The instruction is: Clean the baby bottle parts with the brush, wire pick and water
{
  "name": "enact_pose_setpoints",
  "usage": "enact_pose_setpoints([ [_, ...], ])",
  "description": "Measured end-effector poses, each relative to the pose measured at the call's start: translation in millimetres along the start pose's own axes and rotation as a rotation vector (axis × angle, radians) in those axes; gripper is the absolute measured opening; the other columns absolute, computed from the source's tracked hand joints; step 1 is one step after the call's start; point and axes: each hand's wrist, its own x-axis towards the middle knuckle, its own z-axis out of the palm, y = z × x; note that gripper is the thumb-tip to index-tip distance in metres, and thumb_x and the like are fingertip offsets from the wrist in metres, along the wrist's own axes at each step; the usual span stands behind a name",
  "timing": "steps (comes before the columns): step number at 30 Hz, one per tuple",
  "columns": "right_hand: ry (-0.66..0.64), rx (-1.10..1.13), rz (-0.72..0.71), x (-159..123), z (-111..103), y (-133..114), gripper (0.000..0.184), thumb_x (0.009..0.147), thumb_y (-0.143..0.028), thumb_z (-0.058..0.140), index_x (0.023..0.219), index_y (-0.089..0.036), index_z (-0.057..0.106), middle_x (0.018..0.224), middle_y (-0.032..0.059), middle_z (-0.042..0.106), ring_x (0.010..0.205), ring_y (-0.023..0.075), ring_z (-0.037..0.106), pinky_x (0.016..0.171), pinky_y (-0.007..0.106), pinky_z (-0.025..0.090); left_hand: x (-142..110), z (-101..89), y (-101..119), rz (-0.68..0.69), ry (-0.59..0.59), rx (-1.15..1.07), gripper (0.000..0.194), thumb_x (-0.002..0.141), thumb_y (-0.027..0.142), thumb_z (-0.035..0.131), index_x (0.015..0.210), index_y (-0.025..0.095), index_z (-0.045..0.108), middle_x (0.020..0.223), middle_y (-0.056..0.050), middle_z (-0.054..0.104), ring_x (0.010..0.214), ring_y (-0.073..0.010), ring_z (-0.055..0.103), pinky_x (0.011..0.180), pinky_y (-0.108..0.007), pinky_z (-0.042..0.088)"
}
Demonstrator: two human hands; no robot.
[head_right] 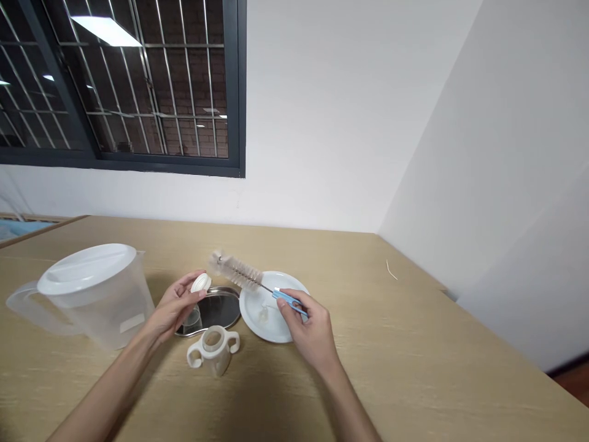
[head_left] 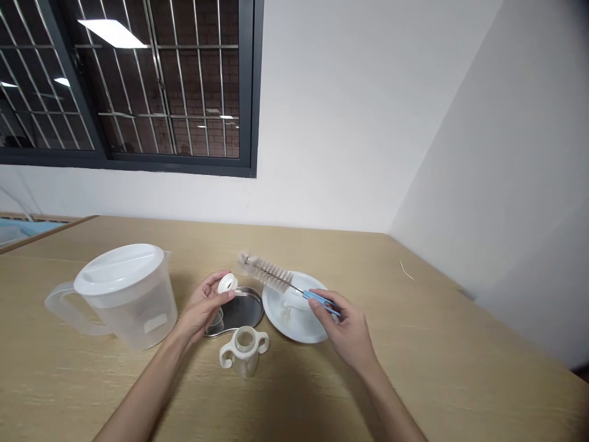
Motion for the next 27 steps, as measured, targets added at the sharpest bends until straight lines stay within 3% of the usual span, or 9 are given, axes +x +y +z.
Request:
enact_pose_setpoints([
  [12, -0.054, 0.048, 0.017, -2.5, 1.6, -4.0, 0.032, 0.082, -0.048, 0.066, 0.099, -0.022, 0.074, 0.105, 0.0086, 0.074, 0.091, 0.0238, 0.069, 0.070, 0.029, 0.058, 5.4, -5.6, -10.2, 0.035, -0.009, -0.011, 0.054, 0.062, 0.027, 0.087, 0.112, 0.020, 0.068, 0.116, -0.008, 0.071, 0.109, -0.0183, 0.063, 0.097, -0.025, 0.045],
  [20, 0.003, -0.011, 0.013, 1.1, 0.3, 0.2, 0.033, 0.083, -0.048, 0.065, 0.097, -0.020, 0.073, 0.099, 0.0093, 0.074, 0.084, 0.0234, 0.069, 0.068, 0.030, 0.057, -1.2, 0.6, 2.2, -0.041, -0.075, -0.033, 0.055, 0.073, 0.028, 0.080, 0.124, 0.016, 0.063, 0.125, -0.011, 0.067, 0.115, -0.0180, 0.062, 0.096, -0.021, 0.047],
  [27, -0.030, 0.003, -0.033, -0.2, -0.1, -1.9, 0.029, 0.084, -0.045, 0.065, 0.099, -0.021, 0.073, 0.102, 0.0084, 0.074, 0.088, 0.0232, 0.069, 0.076, 0.032, 0.057, -0.8, 0.8, -0.9, -0.029, -0.051, -0.085, 0.053, 0.066, 0.022, 0.085, 0.116, 0.018, 0.066, 0.116, -0.010, 0.071, 0.106, -0.0177, 0.065, 0.096, -0.024, 0.048],
])
